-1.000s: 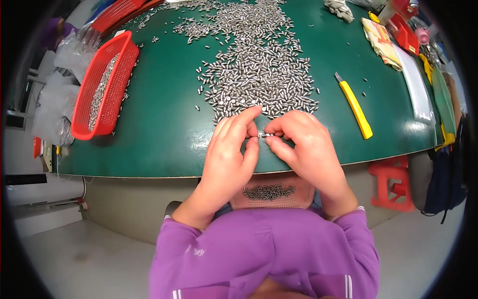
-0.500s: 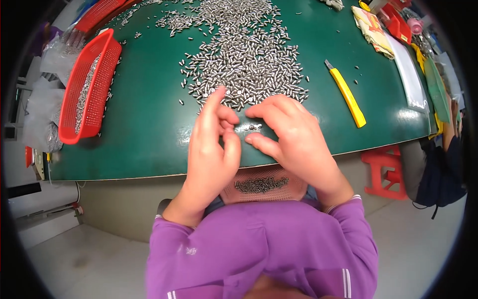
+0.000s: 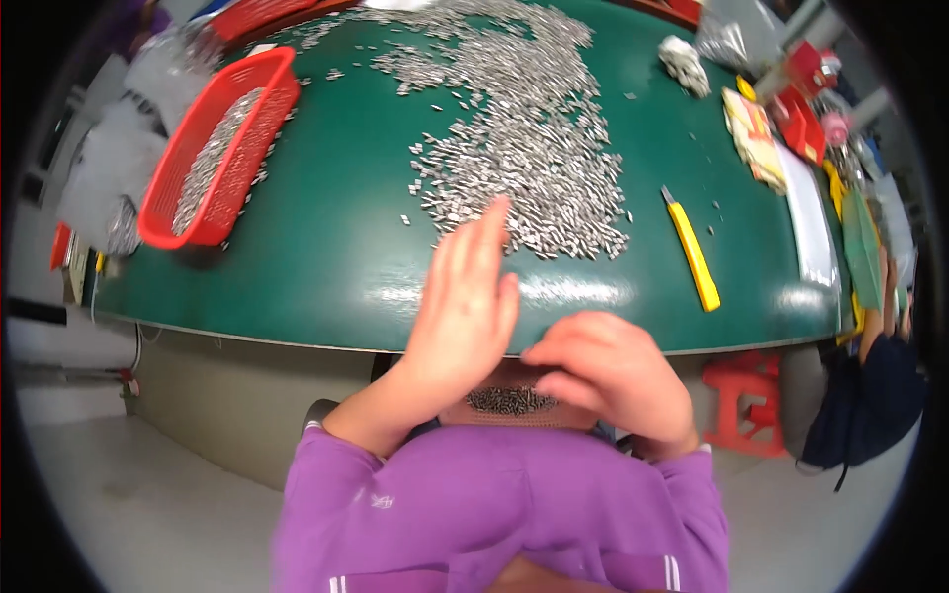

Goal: Inspecting and organizing small silver metal components on a green workbench.

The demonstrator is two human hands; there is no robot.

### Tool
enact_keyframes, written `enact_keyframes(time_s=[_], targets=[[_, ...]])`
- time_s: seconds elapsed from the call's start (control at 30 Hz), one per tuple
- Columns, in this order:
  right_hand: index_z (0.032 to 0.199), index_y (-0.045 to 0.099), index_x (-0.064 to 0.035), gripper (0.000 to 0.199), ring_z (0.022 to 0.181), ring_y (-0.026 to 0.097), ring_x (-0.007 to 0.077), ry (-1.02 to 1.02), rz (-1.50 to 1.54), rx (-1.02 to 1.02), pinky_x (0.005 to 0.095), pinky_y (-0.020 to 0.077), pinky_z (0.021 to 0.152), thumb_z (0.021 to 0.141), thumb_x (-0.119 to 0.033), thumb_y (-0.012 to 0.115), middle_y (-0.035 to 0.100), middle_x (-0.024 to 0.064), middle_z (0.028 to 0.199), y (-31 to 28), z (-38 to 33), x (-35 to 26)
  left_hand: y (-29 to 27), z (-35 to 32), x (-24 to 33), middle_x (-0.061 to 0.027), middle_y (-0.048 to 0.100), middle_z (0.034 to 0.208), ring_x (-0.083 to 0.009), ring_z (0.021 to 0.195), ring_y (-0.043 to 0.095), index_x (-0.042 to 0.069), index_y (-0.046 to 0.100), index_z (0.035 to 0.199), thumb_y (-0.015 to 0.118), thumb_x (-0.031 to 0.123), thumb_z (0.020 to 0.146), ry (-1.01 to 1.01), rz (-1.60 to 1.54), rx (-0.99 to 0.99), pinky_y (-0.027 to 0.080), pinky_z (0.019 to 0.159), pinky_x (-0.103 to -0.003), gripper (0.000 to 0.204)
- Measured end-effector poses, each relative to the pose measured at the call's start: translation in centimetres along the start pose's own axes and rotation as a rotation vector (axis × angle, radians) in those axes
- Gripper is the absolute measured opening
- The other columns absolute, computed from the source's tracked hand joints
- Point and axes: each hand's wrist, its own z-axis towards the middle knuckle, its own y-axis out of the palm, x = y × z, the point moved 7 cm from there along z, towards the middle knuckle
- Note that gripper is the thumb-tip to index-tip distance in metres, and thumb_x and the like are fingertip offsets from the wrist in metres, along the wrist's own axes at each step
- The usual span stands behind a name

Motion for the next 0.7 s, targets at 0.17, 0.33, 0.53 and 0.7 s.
enact_keyframes(time_s=[0.17,0.33,0.53,0.7], targets=[[0.112,0.069,-0.0036,0.033,0.096,0.065,0.0341,0.316,-0.264,0.41,0.0431,0.0527,0.084,0.08,-0.005,0.077,0.066,0.014,0.106,-2.7,1.1,3.6,0.6,0.6,0.9,-0.0192,0.058,0.116,-0.0358,0.107,0.056,0.0,0.036,0.153,0.067,-0.004,0.085,0.092,0.024,0.053,0.045,0.098,-0.046,0.075],[0.111,0.068,-0.0041,0.032,0.096,0.065,0.0343,0.22,-0.273,0.378,0.0424,0.0531,0.082,0.08,-0.003,0.076,0.065,0.013,0.104,-1.0,2.4,3.5,1.3,0.3,0.4,-0.0161,0.06,0.111,-0.0333,0.105,0.057,-0.001,0.038,0.151,0.066,-0.006,0.084,0.11,-0.076,0.011,0.047,0.095,-0.044,0.073],[0.112,0.066,-0.0032,0.031,0.093,0.067,0.0318,0.208,-0.065,0.352,0.0409,0.0544,0.081,0.082,0.003,0.071,0.066,0.0126,0.105,-0.1,2.9,3.5,0.6,-0.1,-0.1,-0.0124,0.062,0.103,-0.0267,0.09,0.061,0.006,0.044,0.151,0.067,-0.009,0.083,0.097,-0.154,0.029,0.053,0.083,-0.039,0.073],[0.112,0.066,-0.0043,0.03,0.09,0.067,0.0286,0.194,-0.001,0.368,0.0389,0.0553,0.078,0.083,0.003,0.07,0.066,0.0114,0.103,-0.3,2.2,4.0,0.5,0.0,-0.1,-0.0129,0.06,0.102,-0.0296,0.094,0.06,0.003,0.042,0.152,0.065,-0.01,0.082,0.039,-0.232,-0.063,0.052,0.084,-0.042,0.075]])
